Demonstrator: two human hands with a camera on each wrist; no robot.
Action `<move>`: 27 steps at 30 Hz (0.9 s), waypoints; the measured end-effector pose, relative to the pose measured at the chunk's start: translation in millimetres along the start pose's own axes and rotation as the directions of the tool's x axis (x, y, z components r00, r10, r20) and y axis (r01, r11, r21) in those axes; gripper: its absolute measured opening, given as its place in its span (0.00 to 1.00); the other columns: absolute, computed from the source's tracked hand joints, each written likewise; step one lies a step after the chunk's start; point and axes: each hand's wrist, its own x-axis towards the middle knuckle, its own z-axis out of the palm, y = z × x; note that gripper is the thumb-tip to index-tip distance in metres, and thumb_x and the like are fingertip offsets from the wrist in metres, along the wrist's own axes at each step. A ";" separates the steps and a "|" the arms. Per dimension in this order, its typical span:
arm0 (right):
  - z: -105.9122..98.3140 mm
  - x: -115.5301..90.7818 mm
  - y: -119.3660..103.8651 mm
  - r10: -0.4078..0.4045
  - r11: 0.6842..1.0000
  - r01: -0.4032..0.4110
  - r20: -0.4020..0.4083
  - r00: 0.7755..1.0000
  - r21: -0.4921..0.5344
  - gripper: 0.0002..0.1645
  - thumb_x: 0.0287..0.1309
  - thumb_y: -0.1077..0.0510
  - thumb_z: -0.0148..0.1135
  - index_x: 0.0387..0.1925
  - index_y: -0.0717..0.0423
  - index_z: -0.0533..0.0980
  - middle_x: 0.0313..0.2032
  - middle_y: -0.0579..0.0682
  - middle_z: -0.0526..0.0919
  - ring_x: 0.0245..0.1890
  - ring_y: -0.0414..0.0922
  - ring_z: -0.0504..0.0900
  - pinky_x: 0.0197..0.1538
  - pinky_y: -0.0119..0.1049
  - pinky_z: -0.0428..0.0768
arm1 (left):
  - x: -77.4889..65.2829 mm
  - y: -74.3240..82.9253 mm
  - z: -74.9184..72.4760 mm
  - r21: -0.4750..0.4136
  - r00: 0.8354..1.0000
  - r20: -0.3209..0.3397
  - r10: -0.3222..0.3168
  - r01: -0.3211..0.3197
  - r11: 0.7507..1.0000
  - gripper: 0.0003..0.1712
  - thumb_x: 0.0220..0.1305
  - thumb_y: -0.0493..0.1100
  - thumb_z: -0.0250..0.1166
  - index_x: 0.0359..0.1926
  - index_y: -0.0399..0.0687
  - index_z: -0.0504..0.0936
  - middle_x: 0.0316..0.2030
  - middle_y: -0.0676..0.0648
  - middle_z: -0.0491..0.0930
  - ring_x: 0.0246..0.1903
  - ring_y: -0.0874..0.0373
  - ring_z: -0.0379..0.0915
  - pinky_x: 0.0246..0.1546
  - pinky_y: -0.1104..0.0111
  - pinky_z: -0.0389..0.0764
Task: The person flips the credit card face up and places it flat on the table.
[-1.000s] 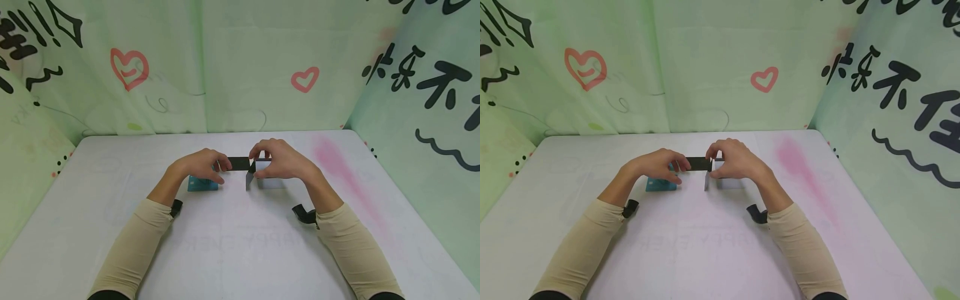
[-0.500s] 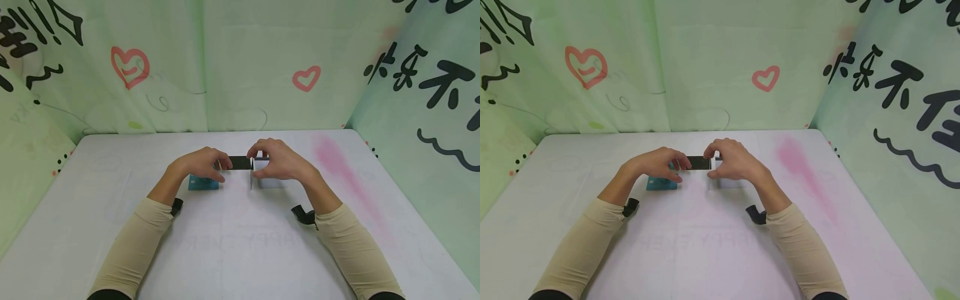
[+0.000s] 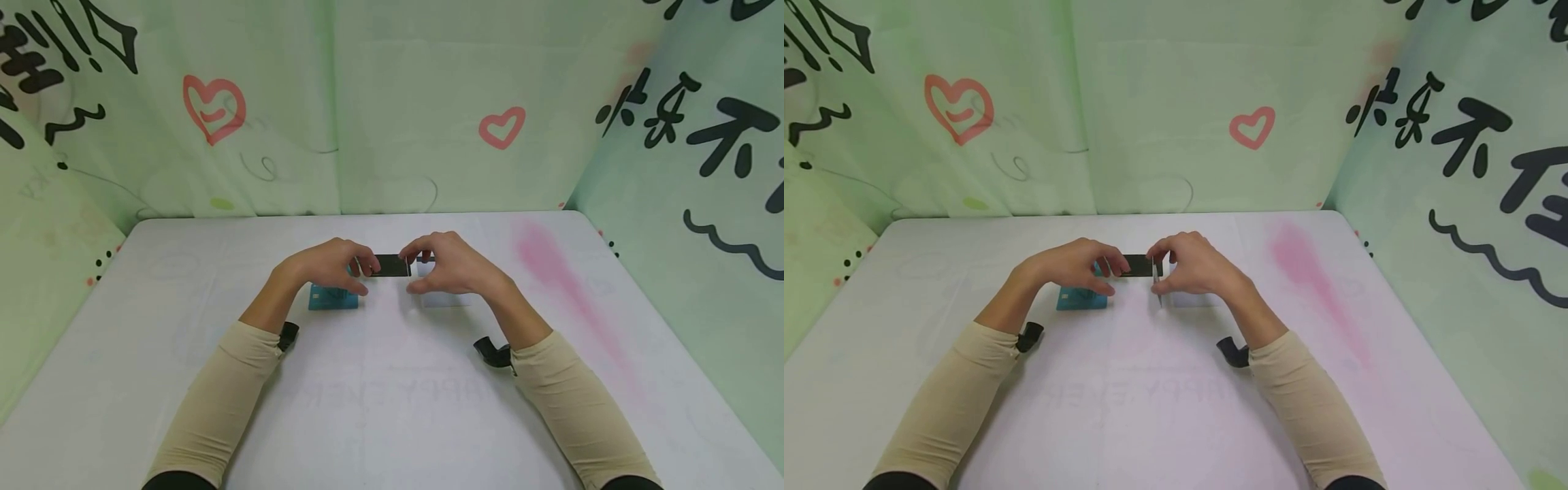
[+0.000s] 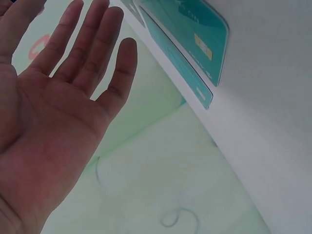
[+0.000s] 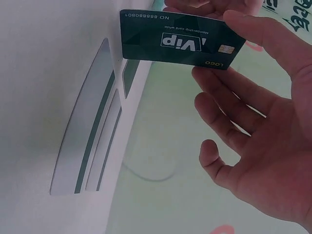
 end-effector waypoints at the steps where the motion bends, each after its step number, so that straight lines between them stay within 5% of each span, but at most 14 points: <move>1: 0.8 0.5 0.6 0.003 1.000 -0.003 0.003 1.000 -0.001 0.31 0.48 0.53 0.80 0.57 0.53 0.84 0.49 0.46 0.89 0.53 0.54 0.80 0.56 0.46 0.76 | 0.0 -0.3 -0.1 -0.004 1.000 0.000 0.003 -0.003 1.000 0.25 0.62 0.42 0.75 0.59 0.43 0.82 0.52 0.45 0.85 0.53 0.50 0.81 0.57 0.59 0.80; 13: 15.9 8.5 12.1 0.038 0.999 -0.035 0.096 0.995 -0.023 0.30 0.47 0.51 0.82 0.53 0.56 0.84 0.47 0.48 0.89 0.50 0.50 0.82 0.55 0.44 0.78 | -0.7 0.3 -1.8 -0.022 1.000 0.003 0.022 -0.022 1.000 0.25 0.63 0.41 0.74 0.60 0.44 0.82 0.53 0.46 0.85 0.53 0.51 0.82 0.56 0.60 0.81; 27: 25.4 12.8 18.1 0.062 0.997 -0.057 0.110 0.992 -0.045 0.27 0.45 0.54 0.83 0.49 0.55 0.85 0.44 0.48 0.89 0.48 0.48 0.83 0.56 0.44 0.80 | -0.9 2.1 -1.4 -0.012 1.000 -0.002 0.028 -0.028 1.000 0.25 0.63 0.41 0.74 0.61 0.43 0.82 0.52 0.46 0.86 0.52 0.51 0.83 0.55 0.61 0.81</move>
